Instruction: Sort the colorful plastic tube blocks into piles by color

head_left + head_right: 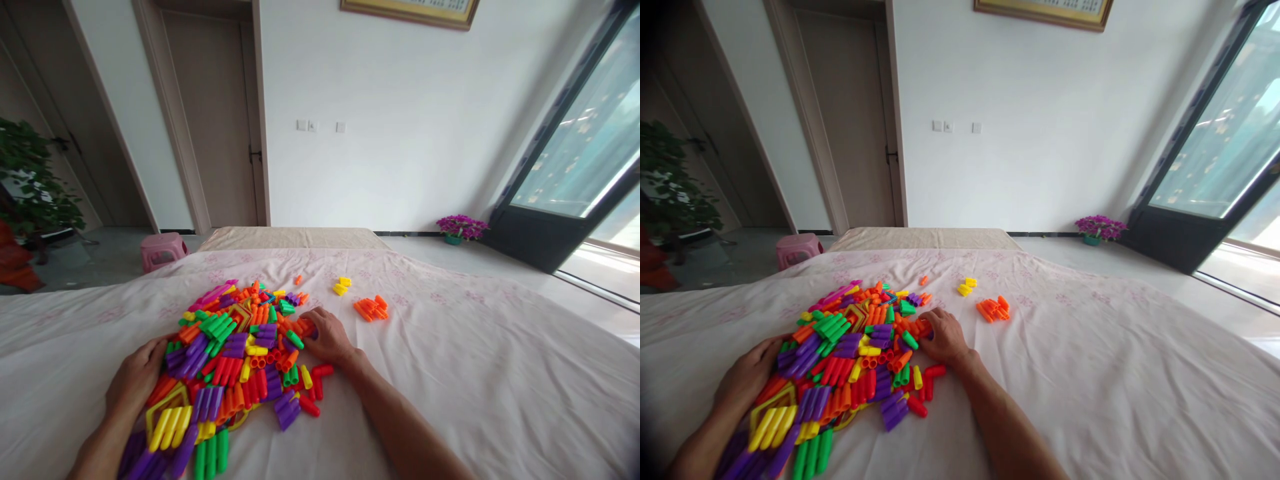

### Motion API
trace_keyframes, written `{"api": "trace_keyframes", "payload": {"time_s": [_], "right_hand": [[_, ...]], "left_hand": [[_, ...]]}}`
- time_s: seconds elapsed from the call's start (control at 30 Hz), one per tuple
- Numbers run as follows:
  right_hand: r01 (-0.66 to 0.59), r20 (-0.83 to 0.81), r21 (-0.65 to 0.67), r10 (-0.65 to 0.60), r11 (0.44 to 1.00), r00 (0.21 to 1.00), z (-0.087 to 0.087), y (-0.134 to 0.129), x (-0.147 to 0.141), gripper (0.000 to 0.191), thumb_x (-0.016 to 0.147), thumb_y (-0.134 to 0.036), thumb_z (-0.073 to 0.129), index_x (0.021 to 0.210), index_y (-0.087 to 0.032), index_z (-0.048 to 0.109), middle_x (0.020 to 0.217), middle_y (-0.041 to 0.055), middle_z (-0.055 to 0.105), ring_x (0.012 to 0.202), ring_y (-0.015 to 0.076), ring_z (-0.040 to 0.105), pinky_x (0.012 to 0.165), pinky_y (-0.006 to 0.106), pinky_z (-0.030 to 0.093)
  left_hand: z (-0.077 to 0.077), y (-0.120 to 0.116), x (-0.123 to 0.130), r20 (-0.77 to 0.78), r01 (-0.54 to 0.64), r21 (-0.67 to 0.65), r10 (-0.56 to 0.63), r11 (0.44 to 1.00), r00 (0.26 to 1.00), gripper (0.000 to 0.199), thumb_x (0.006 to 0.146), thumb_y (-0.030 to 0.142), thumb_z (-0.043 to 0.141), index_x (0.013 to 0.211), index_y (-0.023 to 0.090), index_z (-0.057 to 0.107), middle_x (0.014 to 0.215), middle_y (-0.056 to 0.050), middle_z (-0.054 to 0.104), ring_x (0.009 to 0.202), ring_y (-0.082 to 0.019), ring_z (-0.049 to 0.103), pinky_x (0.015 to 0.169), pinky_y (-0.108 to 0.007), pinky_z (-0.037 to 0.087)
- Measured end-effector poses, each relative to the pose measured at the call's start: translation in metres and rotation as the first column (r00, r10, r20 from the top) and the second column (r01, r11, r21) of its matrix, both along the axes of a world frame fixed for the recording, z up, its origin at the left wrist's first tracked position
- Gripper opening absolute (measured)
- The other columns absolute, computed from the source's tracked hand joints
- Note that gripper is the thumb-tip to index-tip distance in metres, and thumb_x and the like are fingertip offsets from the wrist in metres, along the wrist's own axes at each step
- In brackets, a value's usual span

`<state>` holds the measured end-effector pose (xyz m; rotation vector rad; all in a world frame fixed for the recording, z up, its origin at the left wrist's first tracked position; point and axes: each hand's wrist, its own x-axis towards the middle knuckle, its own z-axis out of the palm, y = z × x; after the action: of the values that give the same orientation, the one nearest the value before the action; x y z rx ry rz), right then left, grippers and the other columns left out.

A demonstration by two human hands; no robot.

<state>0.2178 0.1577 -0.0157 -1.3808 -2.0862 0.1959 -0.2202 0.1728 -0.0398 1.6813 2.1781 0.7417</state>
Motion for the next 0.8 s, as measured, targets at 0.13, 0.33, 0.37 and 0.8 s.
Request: {"api": "trace_keyframes", "payload": {"time_s": [0.13,0.33,0.37,0.8], "right_hand": [[-0.021,-0.139,0.043,0.027,0.999,0.99,-0.001,0.0,0.002,0.042,0.073,-0.019,0.068,0.115,-0.024,0.067,0.117,0.0072,0.069,0.109,0.0244,0.064,0.096,0.037,0.049],[-0.096,-0.332,0.118,0.13,0.988,0.934,-0.007,0.0,0.006,0.038,0.08,-0.018,0.062,0.117,-0.023,0.067,0.129,0.009,0.066,0.12,0.0235,0.062,0.102,0.039,0.05],[-0.084,-0.347,0.14,0.128,0.987,0.929,-0.008,0.001,0.007,0.039,0.081,-0.016,0.06,0.119,-0.023,0.066,0.13,0.0088,0.066,0.121,0.0233,0.061,0.104,0.04,0.049],[0.674,-0.383,0.221,-0.573,0.705,0.725,-0.01,0.024,0.142,0.046,0.083,-0.031,0.054,0.126,-0.018,0.064,0.129,0.0134,0.066,0.12,0.0289,0.058,0.108,0.05,0.042]], "left_hand": [[0.002,-0.001,0.001,0.09,-0.002,-0.014,0.003,1.0,0.996,0.065,0.096,0.059,0.026,0.133,0.021,0.065,0.132,-0.012,0.07,0.123,-0.029,0.063,0.099,-0.035,0.046],[-0.003,0.001,-0.001,0.109,-0.011,-0.031,0.015,0.999,0.994,0.066,0.096,0.061,0.025,0.133,0.023,0.064,0.135,-0.012,0.068,0.125,-0.03,0.061,0.103,-0.037,0.043],[-0.003,0.002,-0.001,0.107,-0.012,-0.038,0.016,0.999,0.994,0.066,0.096,0.061,0.024,0.133,0.023,0.064,0.135,-0.012,0.067,0.125,-0.03,0.061,0.103,-0.037,0.043],[-0.002,0.004,-0.002,0.079,-0.038,-0.061,0.043,0.997,0.996,0.063,0.093,0.06,0.031,0.129,0.023,0.067,0.131,-0.013,0.07,0.119,-0.035,0.065,0.099,-0.042,0.048]]}}
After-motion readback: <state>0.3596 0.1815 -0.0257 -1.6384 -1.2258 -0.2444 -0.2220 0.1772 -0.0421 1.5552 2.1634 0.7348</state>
